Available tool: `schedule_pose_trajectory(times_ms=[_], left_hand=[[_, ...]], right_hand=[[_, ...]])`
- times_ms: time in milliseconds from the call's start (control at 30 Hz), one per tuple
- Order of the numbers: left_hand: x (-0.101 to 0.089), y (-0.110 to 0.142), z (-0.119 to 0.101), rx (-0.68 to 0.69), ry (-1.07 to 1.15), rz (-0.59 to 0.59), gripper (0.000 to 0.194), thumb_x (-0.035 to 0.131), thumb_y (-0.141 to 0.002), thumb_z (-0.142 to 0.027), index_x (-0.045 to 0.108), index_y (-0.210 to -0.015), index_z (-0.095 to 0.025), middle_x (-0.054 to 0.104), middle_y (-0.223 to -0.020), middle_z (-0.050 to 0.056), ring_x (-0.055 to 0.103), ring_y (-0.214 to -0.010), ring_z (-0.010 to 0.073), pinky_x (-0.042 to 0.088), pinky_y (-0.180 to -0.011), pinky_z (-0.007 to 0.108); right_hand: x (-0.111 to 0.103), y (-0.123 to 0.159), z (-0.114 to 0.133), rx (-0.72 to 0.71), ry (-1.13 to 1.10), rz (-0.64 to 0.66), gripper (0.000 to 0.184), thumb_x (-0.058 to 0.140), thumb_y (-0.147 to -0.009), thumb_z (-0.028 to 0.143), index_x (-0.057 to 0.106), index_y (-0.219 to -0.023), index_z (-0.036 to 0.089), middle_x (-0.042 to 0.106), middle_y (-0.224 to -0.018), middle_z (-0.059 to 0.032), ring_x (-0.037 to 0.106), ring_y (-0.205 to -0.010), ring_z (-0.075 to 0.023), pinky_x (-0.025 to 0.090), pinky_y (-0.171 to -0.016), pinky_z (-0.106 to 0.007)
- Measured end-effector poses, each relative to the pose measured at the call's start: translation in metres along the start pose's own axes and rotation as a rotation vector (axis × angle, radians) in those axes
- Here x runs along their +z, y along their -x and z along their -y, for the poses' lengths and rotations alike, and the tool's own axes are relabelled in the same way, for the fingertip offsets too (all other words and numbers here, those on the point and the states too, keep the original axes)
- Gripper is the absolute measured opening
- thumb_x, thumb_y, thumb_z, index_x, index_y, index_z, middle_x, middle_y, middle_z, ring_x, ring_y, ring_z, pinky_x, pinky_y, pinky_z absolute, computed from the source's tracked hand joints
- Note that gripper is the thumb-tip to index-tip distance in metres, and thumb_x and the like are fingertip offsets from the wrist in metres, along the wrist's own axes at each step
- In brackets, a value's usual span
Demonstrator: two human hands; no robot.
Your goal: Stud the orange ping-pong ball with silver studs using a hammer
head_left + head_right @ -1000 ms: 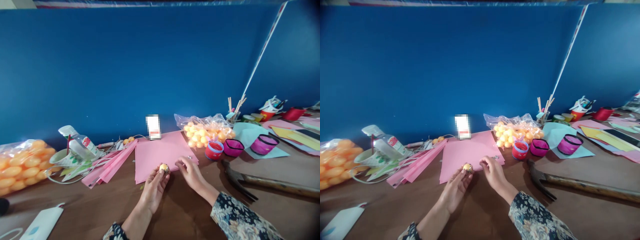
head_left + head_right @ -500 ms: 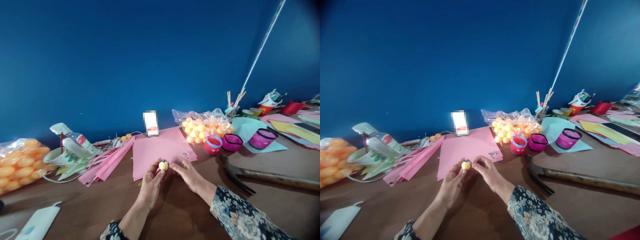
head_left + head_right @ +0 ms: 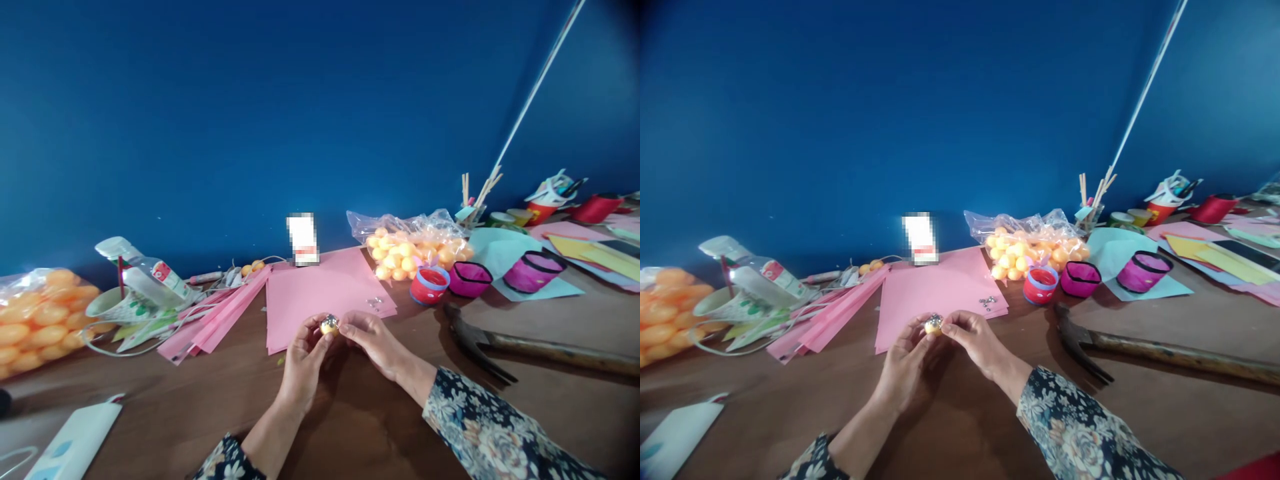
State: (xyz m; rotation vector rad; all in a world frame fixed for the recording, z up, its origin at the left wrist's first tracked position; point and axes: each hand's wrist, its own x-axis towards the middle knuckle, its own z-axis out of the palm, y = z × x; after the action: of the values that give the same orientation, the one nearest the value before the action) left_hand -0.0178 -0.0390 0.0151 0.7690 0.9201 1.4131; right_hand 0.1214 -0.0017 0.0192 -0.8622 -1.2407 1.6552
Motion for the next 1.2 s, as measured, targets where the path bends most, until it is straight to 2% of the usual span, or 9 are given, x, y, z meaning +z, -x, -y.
schedule_pose_trajectory(times_ms=[300,500,600,900,1033,1200], left_hand=[[0.0003,-0.0011,0.0018,0.038,-0.004,-0.014,0.032,0.066,-0.07,-0.018,0.057,-0.1,-0.02,0.062,-0.104,0.007,0.057,-0.1,0.0198,0.043,-0.091,0.033],[-0.0014,-0.0009,0.0035,-0.008,-0.029,-0.053,0.053,0.068,-0.068,-0.019,0.051,-0.118,-0.023,0.057,-0.119,0.008,0.054,-0.108,0.0225,0.042,-0.092,0.033],[-0.0028,-0.0018,0.0049,-0.018,-0.064,-0.038,0.05,0.068,-0.069,-0.021,0.052,-0.117,-0.022,0.058,-0.118,0.009,0.054,-0.108,0.0234,0.042,-0.093,0.036],[0.0002,-0.0027,0.0038,0.076,-0.214,-0.083,0.044,0.067,-0.068,-0.024,0.054,-0.11,-0.019,0.061,-0.112,0.008,0.057,-0.103,0.0218,0.044,-0.091,0.036],[0.0005,-0.002,0.0031,0.04,-0.191,-0.08,0.046,0.068,-0.066,-0.025,0.054,-0.109,-0.02,0.063,-0.109,0.007,0.059,-0.099,0.0223,0.048,-0.085,0.035],[-0.0015,-0.0026,0.0048,0.014,-0.173,-0.085,0.049,0.068,-0.067,-0.024,0.052,-0.112,-0.019,0.062,-0.109,0.01,0.058,-0.102,0.0242,0.046,-0.089,0.04]], right_hand=[[0.0008,-0.0005,-0.0023,0.0,0.012,-0.007,0.02,0.066,-0.072,0.034,0.06,-0.069,0.016,0.052,-0.06,0.0037,0.043,-0.056,-0.0085,0.033,-0.053,-0.021],[-0.0007,-0.0011,-0.0032,0.005,0.006,0.007,0.021,0.067,-0.07,0.037,0.06,-0.07,0.017,0.057,-0.065,0.0027,0.046,-0.057,-0.0088,0.036,-0.054,-0.021],[-0.0003,-0.0012,-0.0031,0.012,0.018,-0.007,0.021,0.067,-0.071,0.037,0.06,-0.071,0.017,0.056,-0.064,0.0026,0.045,-0.056,-0.0088,0.036,-0.053,-0.021],[0.0025,-0.0003,-0.0016,-0.024,0.096,-0.023,0.023,0.065,-0.072,0.039,0.062,-0.07,0.016,0.053,-0.058,0.0032,0.042,-0.054,-0.0092,0.032,-0.052,-0.022],[0.0023,0.0,-0.0019,-0.012,0.101,-0.016,0.022,0.064,-0.072,0.038,0.062,-0.071,0.016,0.054,-0.06,0.0027,0.043,-0.055,-0.0096,0.032,-0.053,-0.023],[0.0022,-0.0003,-0.0024,-0.011,0.13,-0.017,0.019,0.063,-0.074,0.035,0.061,-0.072,0.016,0.054,-0.06,0.0029,0.043,-0.054,-0.009,0.032,-0.052,-0.022]])
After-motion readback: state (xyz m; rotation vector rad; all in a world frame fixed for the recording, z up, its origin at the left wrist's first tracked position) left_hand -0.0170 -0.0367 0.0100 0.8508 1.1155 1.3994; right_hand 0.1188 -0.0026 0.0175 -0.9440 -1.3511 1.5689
